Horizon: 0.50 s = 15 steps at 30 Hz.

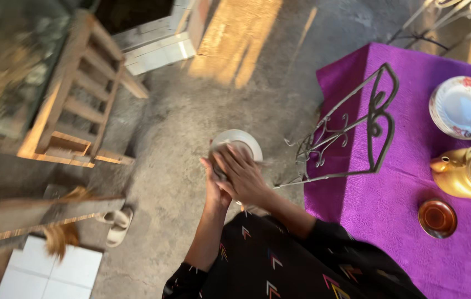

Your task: The person wipes plates and bowls with a cloth, turning each piece over to wipe both sides.

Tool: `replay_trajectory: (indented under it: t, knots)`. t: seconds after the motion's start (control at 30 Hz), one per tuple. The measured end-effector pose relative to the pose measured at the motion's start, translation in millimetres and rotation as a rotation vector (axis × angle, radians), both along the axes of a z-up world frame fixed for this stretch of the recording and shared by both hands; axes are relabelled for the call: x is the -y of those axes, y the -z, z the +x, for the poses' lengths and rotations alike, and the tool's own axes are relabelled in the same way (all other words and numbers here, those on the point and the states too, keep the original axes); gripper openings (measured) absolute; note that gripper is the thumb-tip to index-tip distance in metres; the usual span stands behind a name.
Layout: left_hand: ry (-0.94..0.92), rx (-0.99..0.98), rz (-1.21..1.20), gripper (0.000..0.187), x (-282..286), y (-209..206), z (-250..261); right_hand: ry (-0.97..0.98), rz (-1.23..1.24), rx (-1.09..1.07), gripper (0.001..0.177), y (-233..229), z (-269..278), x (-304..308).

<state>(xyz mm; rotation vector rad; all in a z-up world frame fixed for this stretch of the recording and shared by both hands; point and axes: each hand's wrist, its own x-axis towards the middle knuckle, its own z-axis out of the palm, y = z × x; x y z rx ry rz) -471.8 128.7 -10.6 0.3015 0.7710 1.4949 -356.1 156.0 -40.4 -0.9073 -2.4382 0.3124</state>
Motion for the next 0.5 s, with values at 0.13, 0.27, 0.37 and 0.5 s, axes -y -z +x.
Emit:
replay_trajectory:
  t: [0.13,0.27,0.37,0.5]
  knots:
    - [0.143,0.138,0.119,0.087,-97,1,-8,0.072,-0.14,0.053,0.063,7,-9,-157]
    - [0.013,0.109,0.039,0.08,-183,1,-26,0.209,-0.159,-0.122,0.068,20,16,-223]
    - [0.077,0.067,0.079,0.078,-255,22,0,0.265,-0.085,-0.103,0.072,-3,15,-218]
    - [0.455,0.306,0.132,0.076,-327,39,31,0.412,-0.124,0.174,0.068,-14,35,-313]
